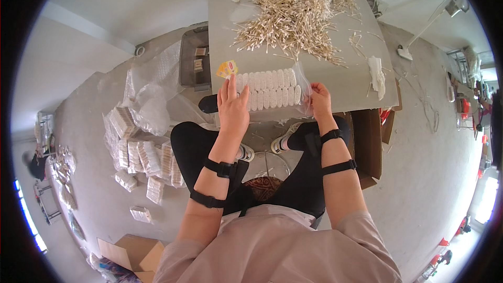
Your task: The person packs cotton swabs into a plastic bag, seals it, and places it into a bin. They then separate a small plastic bag from a stack and insert a yellow packet into it.
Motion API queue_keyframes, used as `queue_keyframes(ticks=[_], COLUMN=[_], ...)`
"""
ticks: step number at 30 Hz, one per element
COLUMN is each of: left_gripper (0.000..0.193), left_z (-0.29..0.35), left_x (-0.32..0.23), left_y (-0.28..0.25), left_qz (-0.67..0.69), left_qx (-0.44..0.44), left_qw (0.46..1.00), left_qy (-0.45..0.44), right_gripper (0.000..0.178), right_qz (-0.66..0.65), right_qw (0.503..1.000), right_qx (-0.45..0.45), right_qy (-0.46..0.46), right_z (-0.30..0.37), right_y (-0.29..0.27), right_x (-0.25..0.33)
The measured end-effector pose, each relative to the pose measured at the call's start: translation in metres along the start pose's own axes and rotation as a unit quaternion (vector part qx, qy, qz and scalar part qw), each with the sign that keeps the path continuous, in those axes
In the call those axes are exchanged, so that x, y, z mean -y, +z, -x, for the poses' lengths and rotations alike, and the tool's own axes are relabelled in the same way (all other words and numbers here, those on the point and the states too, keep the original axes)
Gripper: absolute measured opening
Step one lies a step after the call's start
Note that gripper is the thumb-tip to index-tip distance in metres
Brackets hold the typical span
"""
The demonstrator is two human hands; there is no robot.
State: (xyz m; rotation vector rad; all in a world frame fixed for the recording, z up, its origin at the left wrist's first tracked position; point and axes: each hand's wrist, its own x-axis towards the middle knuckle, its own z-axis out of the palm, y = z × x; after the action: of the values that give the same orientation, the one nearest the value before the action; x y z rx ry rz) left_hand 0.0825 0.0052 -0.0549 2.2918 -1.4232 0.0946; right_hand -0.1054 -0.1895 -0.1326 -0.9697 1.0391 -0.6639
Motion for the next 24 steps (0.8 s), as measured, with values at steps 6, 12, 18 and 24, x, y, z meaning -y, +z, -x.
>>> queue_keyframes(ticks=[6, 12, 18, 24], left_gripper=[0.034, 0.035, 0.038, 0.041], left_z=[0.0, -0.004, -0.007, -0.007], left_x=[-0.008, -0.012, -0.02, -0.021], left_y=[-0.001, 0.007, 0.006, 0.016], left_qz=[0.01, -0.009, 0.013, -0.004], left_qx=[0.024, 0.022, 0.031, 0.035], left_qw=[1.0, 1.0, 0.999, 0.999], left_qy=[0.012, 0.008, 0.02, 0.026], right_gripper=[0.007, 0.01, 0.01, 0.007], right_qz=[0.024, 0.012, 0.016, 0.003], right_qw=[1.0, 1.0, 1.0, 1.0], right_qx=[-0.002, -0.003, -0.002, 0.008], right_qy=[0.008, 0.008, 0.003, 0.007], right_z=[-0.003, -0.002, -0.002, -0.005], right_y=[-0.007, 0.0, -0.003, -0.005], right_x=[-0.003, 0.002, -0.001, -0.003])
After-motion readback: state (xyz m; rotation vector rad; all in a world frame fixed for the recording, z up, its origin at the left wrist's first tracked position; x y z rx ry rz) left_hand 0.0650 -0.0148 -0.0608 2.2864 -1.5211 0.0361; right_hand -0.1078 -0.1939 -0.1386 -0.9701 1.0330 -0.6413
